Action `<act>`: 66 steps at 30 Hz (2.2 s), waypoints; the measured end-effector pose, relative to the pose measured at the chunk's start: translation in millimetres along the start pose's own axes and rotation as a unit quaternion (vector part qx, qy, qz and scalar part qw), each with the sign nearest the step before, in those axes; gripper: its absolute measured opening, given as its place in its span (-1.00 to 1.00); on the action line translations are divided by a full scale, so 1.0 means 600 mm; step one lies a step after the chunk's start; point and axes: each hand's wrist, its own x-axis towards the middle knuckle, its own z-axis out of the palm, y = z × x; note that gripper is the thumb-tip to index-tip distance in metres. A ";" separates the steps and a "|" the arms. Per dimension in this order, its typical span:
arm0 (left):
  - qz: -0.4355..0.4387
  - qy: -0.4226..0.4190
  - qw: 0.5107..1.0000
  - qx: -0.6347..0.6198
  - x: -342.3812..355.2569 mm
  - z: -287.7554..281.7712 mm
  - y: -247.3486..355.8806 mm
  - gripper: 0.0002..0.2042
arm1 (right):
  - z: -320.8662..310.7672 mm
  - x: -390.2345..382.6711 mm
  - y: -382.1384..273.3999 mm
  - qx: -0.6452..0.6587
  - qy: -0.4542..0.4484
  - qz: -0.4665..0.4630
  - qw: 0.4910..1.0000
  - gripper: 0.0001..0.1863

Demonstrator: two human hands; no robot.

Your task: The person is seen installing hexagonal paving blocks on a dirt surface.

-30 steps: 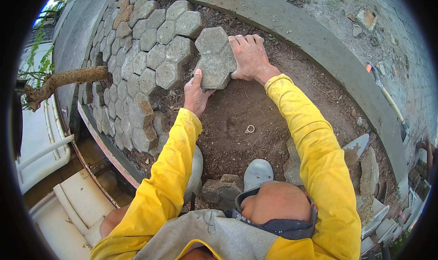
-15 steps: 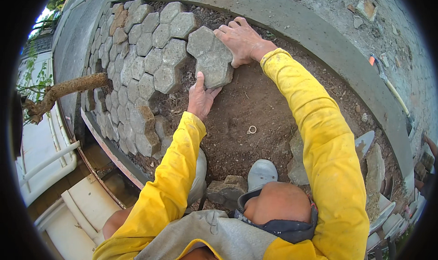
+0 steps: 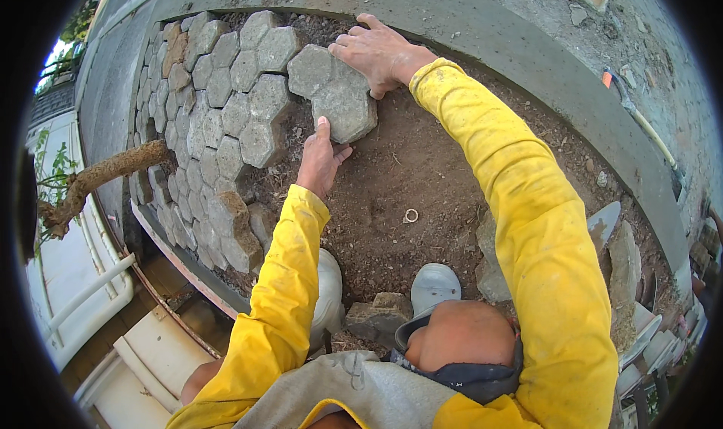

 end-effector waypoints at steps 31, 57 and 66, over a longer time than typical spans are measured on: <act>0.153 0.239 0.918 -0.279 0.040 -0.016 0.020 -0.53 | 0.067 -0.037 -0.108 0.143 0.234 0.253 0.928 -0.06; 0.079 0.067 0.943 -0.318 -0.041 -0.001 -0.041 -0.50 | 0.047 -0.037 -0.035 0.105 0.163 -0.008 0.981 0.00; 0.113 0.113 0.944 -0.290 -0.036 0.012 -0.044 -0.51 | 0.047 -0.006 -0.016 0.087 0.131 -0.044 0.987 0.02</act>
